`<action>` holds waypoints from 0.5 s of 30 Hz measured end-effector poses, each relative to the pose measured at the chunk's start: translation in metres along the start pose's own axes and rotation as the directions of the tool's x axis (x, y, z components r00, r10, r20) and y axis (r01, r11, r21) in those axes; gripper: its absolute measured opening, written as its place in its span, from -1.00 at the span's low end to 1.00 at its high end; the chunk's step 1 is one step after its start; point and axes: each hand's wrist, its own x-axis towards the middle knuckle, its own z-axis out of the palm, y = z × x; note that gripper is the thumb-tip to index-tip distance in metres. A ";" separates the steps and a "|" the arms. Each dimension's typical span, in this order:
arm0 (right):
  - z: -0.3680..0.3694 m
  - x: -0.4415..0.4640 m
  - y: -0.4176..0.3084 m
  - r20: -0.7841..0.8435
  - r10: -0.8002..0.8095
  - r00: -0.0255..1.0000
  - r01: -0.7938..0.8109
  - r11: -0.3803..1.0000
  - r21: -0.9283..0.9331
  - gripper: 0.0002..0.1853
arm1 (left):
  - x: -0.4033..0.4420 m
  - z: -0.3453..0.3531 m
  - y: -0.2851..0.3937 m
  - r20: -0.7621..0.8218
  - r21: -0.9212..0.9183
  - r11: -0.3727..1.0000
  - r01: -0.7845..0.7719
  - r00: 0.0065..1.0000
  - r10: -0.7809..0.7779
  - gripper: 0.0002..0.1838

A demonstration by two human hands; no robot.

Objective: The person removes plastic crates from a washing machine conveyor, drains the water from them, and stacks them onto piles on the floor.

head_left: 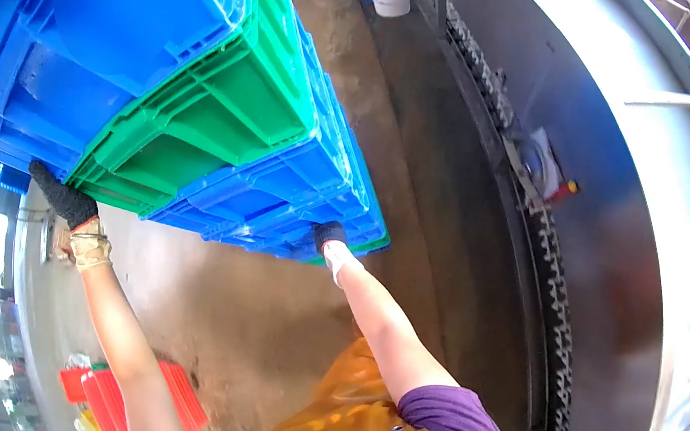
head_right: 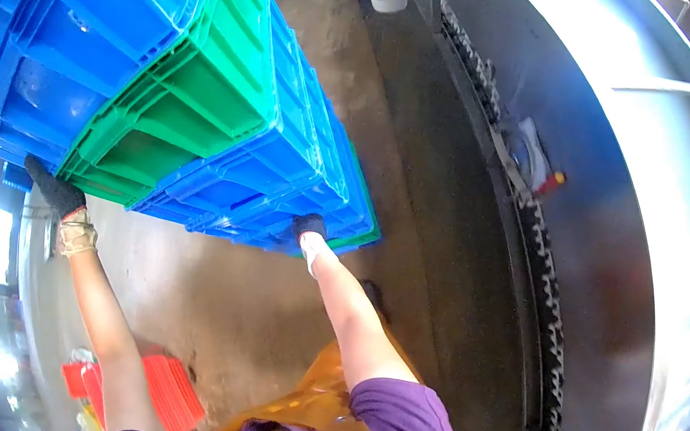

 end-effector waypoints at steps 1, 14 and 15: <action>0.012 0.014 0.010 -0.005 0.005 1.000 -0.005 1.000 0.006 -0.57 | 0.007 0.011 -0.016 -0.021 0.037 0.999 0.013 1.000 -0.012 -0.30; 0.013 0.119 -0.003 0.421 0.382 0.823 -0.515 0.814 0.268 -0.67 | 0.017 0.058 -0.057 0.009 -0.329 0.934 0.139 0.989 -0.145 -0.34; 0.013 0.117 0.002 0.422 0.383 0.821 -0.517 0.812 0.269 -0.67 | 0.016 0.058 -0.055 0.037 -0.341 0.930 0.140 0.990 -0.136 -0.30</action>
